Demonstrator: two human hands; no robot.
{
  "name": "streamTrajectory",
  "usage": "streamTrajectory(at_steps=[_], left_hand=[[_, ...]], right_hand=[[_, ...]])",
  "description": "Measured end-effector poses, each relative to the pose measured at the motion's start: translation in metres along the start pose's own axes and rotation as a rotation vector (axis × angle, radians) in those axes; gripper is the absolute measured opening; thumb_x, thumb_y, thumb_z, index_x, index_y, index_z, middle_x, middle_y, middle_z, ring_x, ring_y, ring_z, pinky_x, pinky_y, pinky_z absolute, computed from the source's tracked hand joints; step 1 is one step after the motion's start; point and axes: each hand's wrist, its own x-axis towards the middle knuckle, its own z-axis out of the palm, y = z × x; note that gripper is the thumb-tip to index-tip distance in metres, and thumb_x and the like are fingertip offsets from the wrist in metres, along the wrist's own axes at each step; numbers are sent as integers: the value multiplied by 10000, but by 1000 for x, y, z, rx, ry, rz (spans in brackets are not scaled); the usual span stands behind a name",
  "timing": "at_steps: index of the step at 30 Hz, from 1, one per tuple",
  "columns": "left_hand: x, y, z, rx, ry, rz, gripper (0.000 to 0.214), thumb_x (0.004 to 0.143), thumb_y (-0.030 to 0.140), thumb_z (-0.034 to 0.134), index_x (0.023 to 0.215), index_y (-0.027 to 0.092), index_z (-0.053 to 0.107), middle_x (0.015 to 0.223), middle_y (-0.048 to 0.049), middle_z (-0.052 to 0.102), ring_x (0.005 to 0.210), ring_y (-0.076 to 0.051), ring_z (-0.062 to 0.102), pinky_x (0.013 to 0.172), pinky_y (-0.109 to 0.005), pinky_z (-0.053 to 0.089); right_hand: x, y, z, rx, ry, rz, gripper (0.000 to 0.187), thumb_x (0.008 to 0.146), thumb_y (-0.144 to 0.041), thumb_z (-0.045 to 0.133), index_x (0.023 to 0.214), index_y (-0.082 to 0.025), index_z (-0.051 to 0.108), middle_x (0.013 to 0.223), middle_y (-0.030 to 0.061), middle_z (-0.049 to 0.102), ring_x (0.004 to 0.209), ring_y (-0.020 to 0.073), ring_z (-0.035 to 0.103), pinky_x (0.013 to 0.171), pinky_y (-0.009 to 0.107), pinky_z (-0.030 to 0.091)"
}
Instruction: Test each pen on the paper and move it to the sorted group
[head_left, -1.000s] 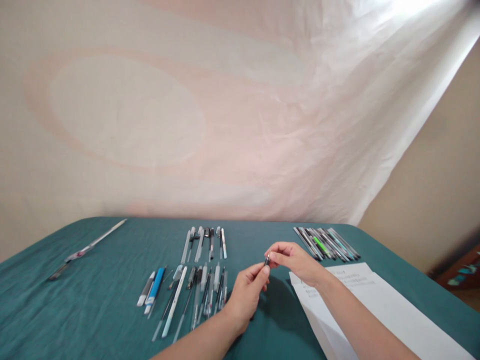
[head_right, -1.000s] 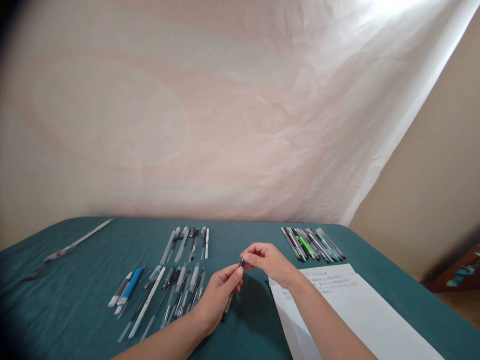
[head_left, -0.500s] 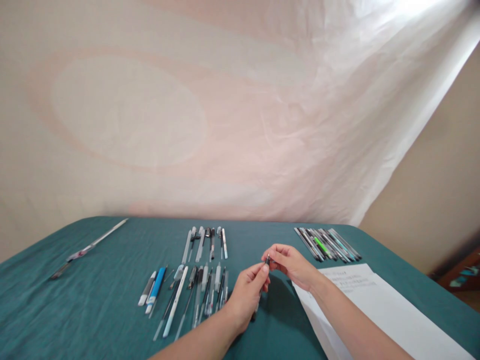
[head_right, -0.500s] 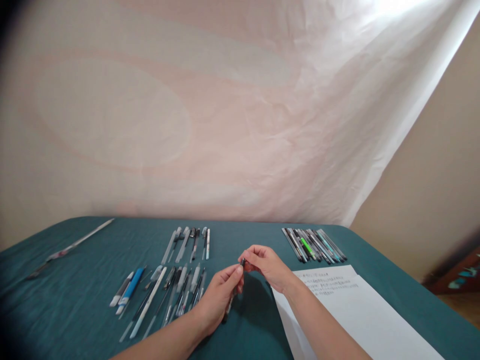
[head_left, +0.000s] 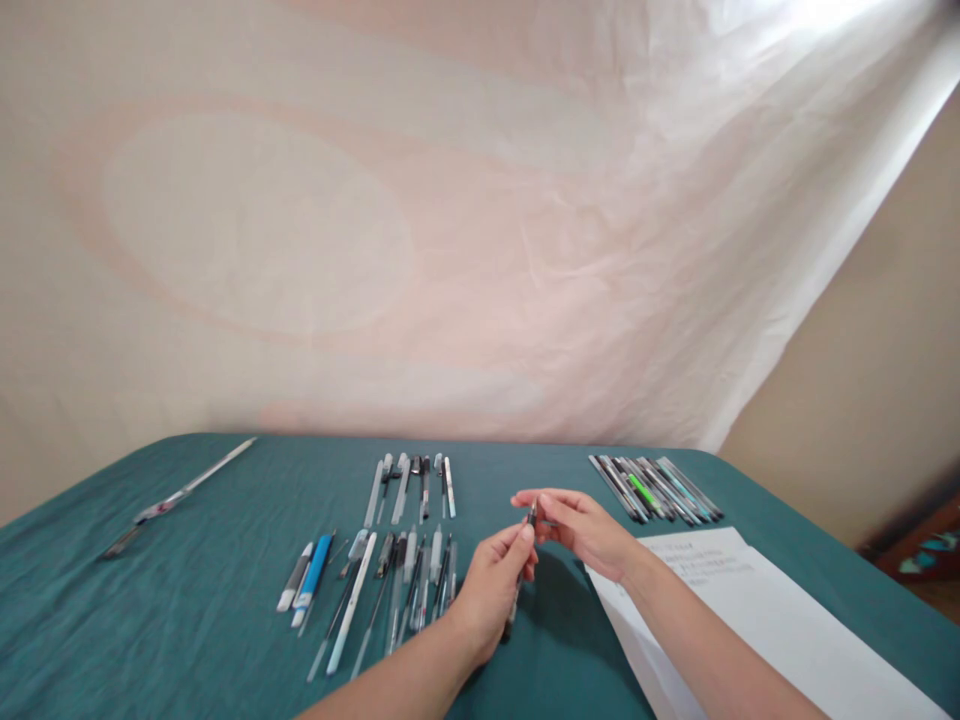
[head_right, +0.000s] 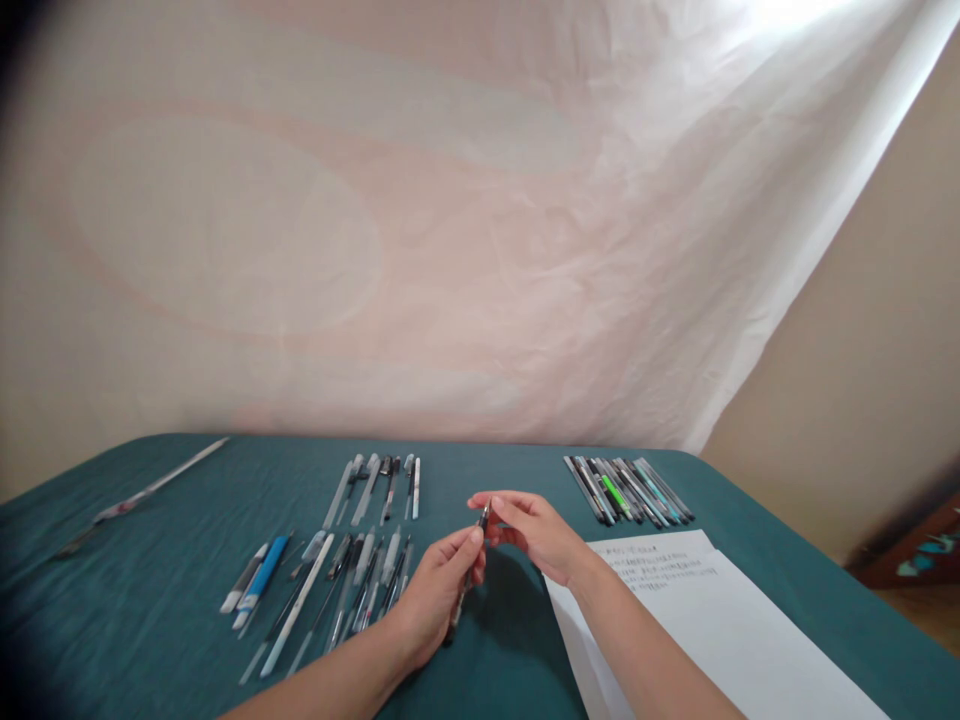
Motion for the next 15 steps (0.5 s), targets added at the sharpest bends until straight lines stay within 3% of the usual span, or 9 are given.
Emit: streamTrajectory(at_steps=[2,7,12,15], left_hand=[[0,0,0,9,12,-3,446,754,572,463,609,151,493,553,22,417,526,-90,373,529,-200,301],[-1,1,-1,38,-8,5,433,748,569,479,669,146,525,582,17,435,546,-92,390,542,-199,311],[1,0,-1,25,18,6,439,748,570,477,627,148,500,568,19,431,534,-91,381,538,-202,310],[0,0,-1,41,5,14,439,761,560,465,612,149,496,561,19,425,538,-93,378,541,-203,309]], right_hand=[[1,1,1,-19,14,-10,318,720,-400,641,922,-156,674,946,70,640,690,122,551,674,280,430],[2,3,1,-84,131,-62,262,673,-407,682,719,-149,676,665,11,624,587,98,513,612,245,411],[2,2,2,-22,61,-33,356,737,-471,592,890,-161,677,968,81,635,718,138,559,657,284,436],[2,2,2,-87,77,-59,307,713,-421,638,855,-152,680,929,76,650,728,146,564,690,297,434]])
